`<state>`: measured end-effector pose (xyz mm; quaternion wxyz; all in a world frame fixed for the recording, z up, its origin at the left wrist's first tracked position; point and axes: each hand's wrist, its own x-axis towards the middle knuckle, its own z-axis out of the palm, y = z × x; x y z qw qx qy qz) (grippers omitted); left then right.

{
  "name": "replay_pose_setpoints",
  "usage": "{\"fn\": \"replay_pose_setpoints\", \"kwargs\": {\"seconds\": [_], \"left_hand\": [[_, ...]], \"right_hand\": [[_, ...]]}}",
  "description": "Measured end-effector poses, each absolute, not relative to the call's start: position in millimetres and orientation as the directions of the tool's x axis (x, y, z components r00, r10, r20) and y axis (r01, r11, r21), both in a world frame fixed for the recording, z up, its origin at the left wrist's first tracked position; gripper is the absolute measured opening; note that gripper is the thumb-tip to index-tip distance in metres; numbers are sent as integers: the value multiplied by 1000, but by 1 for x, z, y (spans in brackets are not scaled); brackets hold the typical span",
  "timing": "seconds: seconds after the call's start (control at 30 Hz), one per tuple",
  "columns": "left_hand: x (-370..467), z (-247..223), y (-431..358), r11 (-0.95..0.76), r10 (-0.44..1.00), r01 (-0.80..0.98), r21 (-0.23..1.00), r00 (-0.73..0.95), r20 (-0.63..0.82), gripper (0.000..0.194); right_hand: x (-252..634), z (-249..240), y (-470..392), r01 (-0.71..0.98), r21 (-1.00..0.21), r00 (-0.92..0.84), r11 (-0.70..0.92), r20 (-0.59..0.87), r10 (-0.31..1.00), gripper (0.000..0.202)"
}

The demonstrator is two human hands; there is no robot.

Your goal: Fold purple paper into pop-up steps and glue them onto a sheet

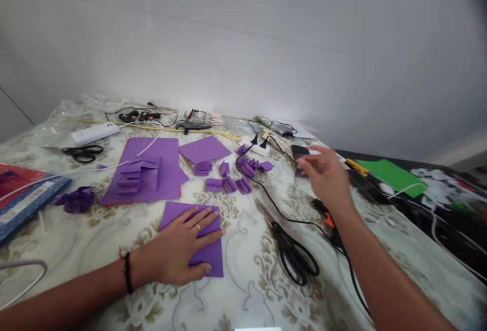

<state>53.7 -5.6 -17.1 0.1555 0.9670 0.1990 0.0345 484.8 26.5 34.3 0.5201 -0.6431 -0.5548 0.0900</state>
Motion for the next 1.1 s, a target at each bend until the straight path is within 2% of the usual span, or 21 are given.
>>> {"fn": "replay_pose_setpoints", "kwargs": {"seconds": [0.07,0.1,0.17,0.23,0.4,0.53,0.7,0.87,1.1], "left_hand": [[54,-17,-6,-865,403,383,326,915,-5,90],[55,-18,-6,-861,406,384,333,914,-3,90],[55,-18,-6,-858,409,381,346,912,9,91],[56,-19,-4,-857,410,376,351,912,24,90],[58,-19,-3,-864,409,369,343,911,50,85],[58,-24,-4,-857,421,363,366,903,90,87],[58,-27,-5,-843,427,364,396,900,82,86],[59,-23,-4,-823,429,359,441,901,67,81],[60,-27,-4,-820,425,333,465,899,105,79]], "right_hand": [[475,49,25,560,-784,419,268,547,725,38],[468,55,24,526,-793,433,307,561,706,30],[450,58,20,443,-834,420,329,517,746,19],[430,51,14,336,-893,376,300,419,826,17],[390,16,-10,96,-985,194,142,158,968,47],[367,-1,-27,23,-999,103,42,44,994,55],[338,-5,-34,56,-997,13,-50,-49,999,56],[324,-13,-29,187,-976,-3,-108,-111,994,55],[327,-21,-28,318,-942,31,-107,-102,994,58]]}}
